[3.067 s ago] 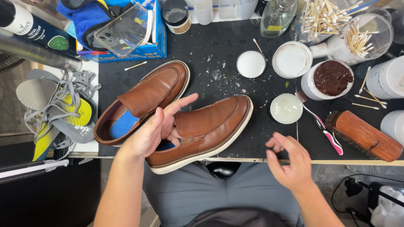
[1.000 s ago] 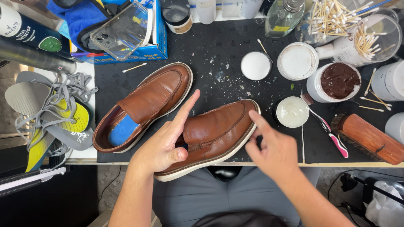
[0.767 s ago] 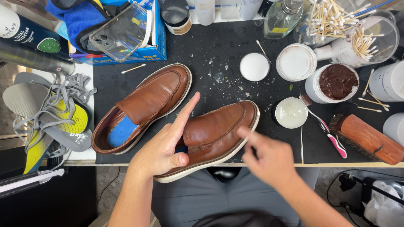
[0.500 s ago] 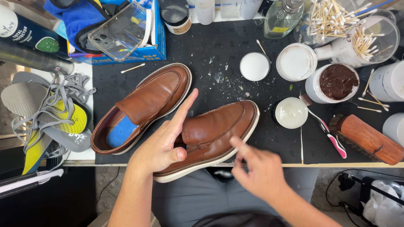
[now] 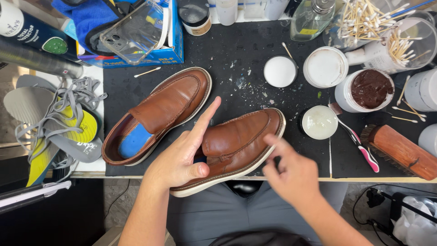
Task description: The person cleans a pair of brown leather loafers by hand, rubbing the uppers, soles, and sides with a white substance from a small container. They rotate the shoes to access different areas and use a cotton swab to clean the stitching.
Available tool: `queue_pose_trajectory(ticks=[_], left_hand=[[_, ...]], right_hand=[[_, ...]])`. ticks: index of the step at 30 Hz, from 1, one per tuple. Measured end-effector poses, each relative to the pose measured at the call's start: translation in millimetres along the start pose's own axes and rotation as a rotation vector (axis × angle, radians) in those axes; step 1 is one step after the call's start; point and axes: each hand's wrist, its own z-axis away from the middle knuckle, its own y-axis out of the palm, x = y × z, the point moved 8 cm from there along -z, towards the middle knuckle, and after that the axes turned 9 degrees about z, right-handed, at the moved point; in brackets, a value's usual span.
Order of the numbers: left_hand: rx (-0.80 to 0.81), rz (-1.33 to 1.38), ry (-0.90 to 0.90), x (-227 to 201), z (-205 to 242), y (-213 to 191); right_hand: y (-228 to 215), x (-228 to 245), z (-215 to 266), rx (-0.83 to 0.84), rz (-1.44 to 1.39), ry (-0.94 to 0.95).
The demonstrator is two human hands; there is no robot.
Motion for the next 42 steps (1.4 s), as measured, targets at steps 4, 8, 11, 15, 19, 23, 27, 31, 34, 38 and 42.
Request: queue_pose_trajectory(ticks=[4, 8, 11, 15, 19, 23, 27, 31, 34, 38, 42], left_hand=[[-0.002, 0.032, -0.01, 2, 2, -2], [0.003, 0.055, -0.015, 1, 3, 0], [-0.009, 0.061, -0.015, 1, 4, 1], [-0.01, 0.088, 0.067, -5, 4, 0], [-0.074, 0.036, 0.034, -7, 7, -3], [-0.059, 0.011, -0.035, -5, 17, 20], [-0.115, -0.195, 0.068, -8, 16, 46], [-0.166, -0.348, -0.06, 1, 13, 52], [-0.211, -0.529, -0.224, 5, 22, 48], [-0.34, -0.644, 0.039, -29, 36, 46], [-0.416, -0.682, -0.031, -29, 44, 40]], right_hand=[[10, 14, 6, 0.001, -0.045, -0.086], [19, 32, 18, 0.086, -0.09, -0.155], [9, 13, 13, 0.009, -0.059, -0.063], [12, 14, 21, -0.039, -0.084, -0.098], [35, 35, 44, 0.197, -0.341, -0.22], [22, 0, 45, 0.244, -0.66, -0.104], [-1, -54, 49, 0.251, -1.357, 0.191], [-24, -76, 58, 0.173, -1.609, 0.278], [-35, -89, 64, 0.102, -1.53, 0.323], [-59, -101, 66, 0.003, -0.586, 0.286], [-75, -80, 62, -0.094, 0.57, 0.17]])
